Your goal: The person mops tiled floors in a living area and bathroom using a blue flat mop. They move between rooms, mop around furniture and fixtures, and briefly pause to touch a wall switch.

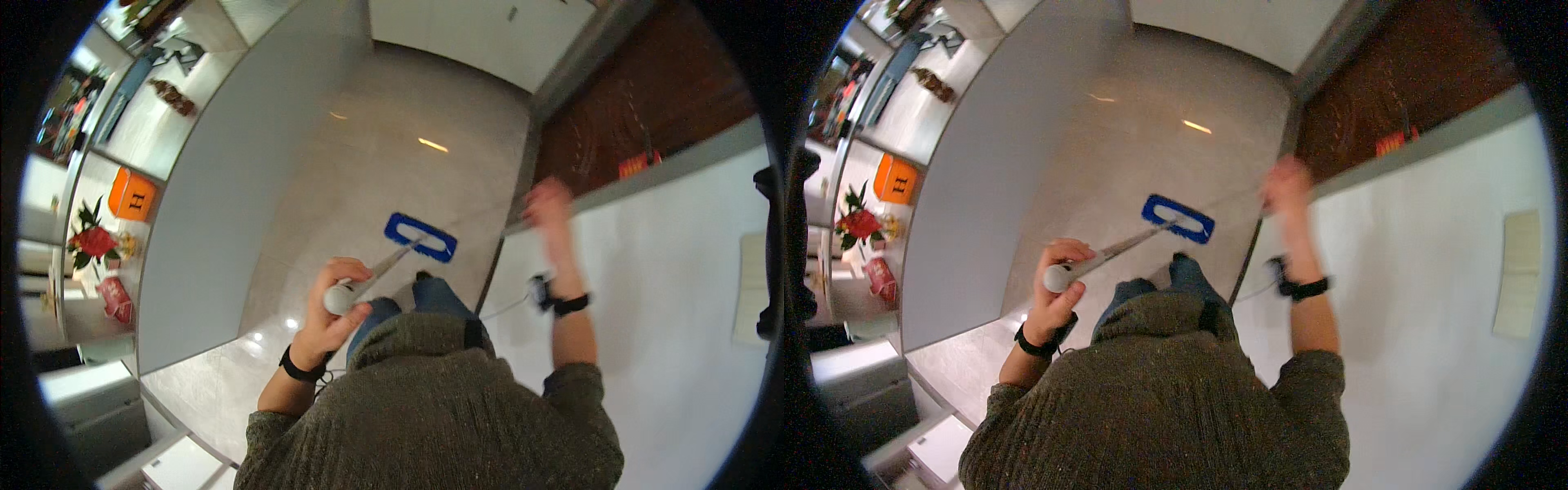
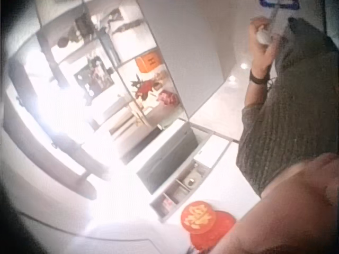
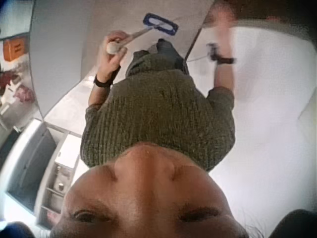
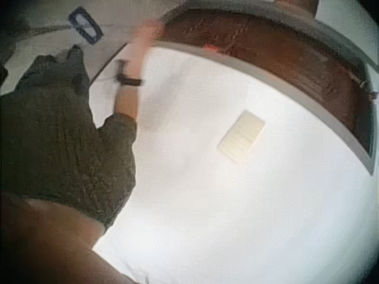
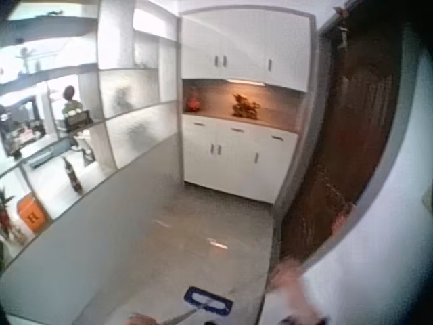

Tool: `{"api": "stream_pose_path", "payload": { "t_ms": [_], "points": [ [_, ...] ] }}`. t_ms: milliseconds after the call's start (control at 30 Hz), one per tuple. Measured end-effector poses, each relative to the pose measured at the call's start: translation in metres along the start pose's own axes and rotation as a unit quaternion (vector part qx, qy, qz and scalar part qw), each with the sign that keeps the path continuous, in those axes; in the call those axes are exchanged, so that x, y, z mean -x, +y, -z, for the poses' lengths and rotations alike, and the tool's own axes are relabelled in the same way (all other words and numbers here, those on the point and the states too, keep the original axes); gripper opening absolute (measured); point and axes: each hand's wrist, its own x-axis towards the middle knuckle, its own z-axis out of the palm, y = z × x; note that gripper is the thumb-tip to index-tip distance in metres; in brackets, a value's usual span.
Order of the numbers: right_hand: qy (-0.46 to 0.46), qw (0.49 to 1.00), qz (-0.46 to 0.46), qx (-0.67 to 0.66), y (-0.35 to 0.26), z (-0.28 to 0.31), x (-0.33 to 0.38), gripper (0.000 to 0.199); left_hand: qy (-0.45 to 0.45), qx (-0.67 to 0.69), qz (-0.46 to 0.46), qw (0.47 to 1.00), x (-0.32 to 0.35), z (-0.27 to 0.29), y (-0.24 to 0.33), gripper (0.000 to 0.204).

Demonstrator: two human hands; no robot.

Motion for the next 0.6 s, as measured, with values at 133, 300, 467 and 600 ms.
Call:
{"api": "stream_pose_path", "payload": {
  "t_ms": [133, 300, 467, 600],
  "points": [
    [-0.270, 0.851, -0.399, -0.209, 0.086, -0.165, 0.040, 0.051, -0.105, -0.068, 0.006, 0.992, -0.015, -0.001, 0.021, 0.056],
    [-0.298, 0.797, -0.485, -0.203, 0.117, -0.234, 0.031, 0.022, -0.133, -0.037, 0.023, 0.990, -0.013, 0.035, 0.056, 0.080],
    [-0.295, 0.780, -0.513, -0.203, 0.127, -0.230, 0.014, 0.025, 0.289, 0.268, -0.354, 0.848, 0.038, 0.114, 0.125, 0.056],
    [-0.248, 0.814, -0.496, -0.172, 0.119, -0.224, 0.001, 0.024, 0.437, 0.046, -0.352, 0.827, 0.073, 0.136, 0.146, 0.054]
  ]
}}
